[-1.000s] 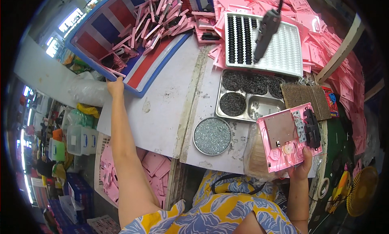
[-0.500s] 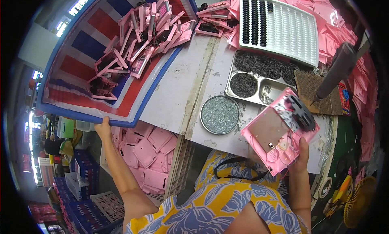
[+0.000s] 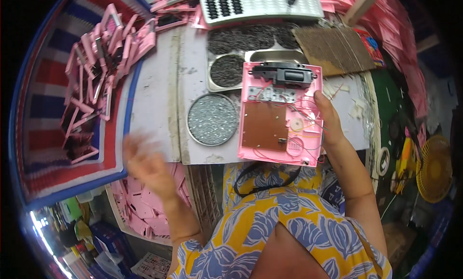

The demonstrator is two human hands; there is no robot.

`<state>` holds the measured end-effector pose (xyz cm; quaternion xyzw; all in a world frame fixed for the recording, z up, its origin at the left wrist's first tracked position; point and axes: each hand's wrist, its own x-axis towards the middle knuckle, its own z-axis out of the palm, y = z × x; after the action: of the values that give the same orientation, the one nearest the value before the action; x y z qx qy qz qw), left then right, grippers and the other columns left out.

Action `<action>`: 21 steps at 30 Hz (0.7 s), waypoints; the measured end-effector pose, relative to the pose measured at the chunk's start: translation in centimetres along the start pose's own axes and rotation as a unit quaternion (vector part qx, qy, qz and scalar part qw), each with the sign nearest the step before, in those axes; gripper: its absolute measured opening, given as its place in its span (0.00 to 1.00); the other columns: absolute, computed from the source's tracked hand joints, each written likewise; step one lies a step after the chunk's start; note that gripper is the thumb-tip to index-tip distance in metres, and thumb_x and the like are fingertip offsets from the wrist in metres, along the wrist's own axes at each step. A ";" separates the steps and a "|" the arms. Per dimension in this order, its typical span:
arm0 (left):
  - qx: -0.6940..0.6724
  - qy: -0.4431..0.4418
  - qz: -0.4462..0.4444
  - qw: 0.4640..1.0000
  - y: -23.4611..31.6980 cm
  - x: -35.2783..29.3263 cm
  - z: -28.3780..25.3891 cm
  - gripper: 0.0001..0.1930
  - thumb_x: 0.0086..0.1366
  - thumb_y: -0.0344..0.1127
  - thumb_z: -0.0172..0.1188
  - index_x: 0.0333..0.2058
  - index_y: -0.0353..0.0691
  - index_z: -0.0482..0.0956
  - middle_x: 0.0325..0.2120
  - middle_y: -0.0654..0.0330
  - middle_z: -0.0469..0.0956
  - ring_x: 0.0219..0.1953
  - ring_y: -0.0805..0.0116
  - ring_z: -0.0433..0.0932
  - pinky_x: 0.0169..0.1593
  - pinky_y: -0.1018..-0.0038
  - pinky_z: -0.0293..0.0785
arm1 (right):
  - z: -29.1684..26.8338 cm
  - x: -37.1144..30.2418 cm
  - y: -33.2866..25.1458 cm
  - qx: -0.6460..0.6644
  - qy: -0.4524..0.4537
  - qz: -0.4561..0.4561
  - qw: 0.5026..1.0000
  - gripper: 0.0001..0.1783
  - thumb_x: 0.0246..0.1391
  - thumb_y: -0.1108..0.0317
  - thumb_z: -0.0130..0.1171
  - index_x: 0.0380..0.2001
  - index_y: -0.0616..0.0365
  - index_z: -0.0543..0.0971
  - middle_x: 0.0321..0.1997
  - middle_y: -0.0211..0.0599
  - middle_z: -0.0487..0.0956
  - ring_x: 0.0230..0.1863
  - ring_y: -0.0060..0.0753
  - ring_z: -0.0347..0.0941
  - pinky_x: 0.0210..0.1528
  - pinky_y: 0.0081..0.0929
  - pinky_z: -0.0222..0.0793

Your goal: Assembling internal electronic and mechanical components into a pink plastic toy casing using tools.

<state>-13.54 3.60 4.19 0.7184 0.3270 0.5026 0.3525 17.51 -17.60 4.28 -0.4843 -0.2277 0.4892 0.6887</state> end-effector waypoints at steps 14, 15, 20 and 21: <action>0.056 -0.517 -0.003 0.854 4.4 -5.6 15.1 0.45 0.66 0.39 0.62 0.71 0.27 0.43 0.28 0.42 0.82 0.28 0.45 0.84 0.30 0.60 0.79 | -6.2 -5.3 1.4 -0.518 0.181 -0.006 0.836 0.26 0.63 0.47 0.58 0.27 0.64 0.80 0.19 0.41 0.79 0.22 0.39 0.77 0.25 0.40 0.66; 0.104 -0.524 0.024 0.845 4.1 -5.8 15.3 0.45 0.66 0.41 0.62 0.71 0.26 0.44 0.26 0.43 0.82 0.25 0.44 0.83 0.28 0.59 0.78 | -6.5 -5.1 1.3 -0.606 0.174 0.016 0.776 0.27 0.61 0.46 0.59 0.24 0.63 0.80 0.18 0.45 0.79 0.22 0.46 0.77 0.26 0.43 0.67; 0.219 -0.535 -0.021 0.816 5.0 -4.8 15.6 0.43 0.65 0.41 0.65 0.71 0.33 0.52 0.23 0.48 0.81 0.23 0.51 0.82 0.28 0.62 0.76 | -7.3 -1.0 0.3 -0.690 0.122 -0.002 0.713 0.28 0.56 0.40 0.60 0.22 0.58 0.81 0.20 0.48 0.78 0.26 0.57 0.76 0.30 0.48 0.70; 0.218 -0.529 -0.009 0.820 5.0 -5.2 15.5 0.42 0.64 0.41 0.66 0.71 0.34 0.54 0.21 0.49 0.80 0.22 0.52 0.81 0.28 0.62 0.75 | -7.7 -0.2 0.2 -0.699 0.103 -0.004 0.708 0.28 0.55 0.40 0.60 0.23 0.57 0.81 0.20 0.47 0.79 0.26 0.56 0.77 0.30 0.49 0.71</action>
<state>0.33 -6.13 2.00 0.9288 0.1979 -0.0420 0.3105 23.37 -21.22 0.89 -0.8735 -0.4341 0.1344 0.1748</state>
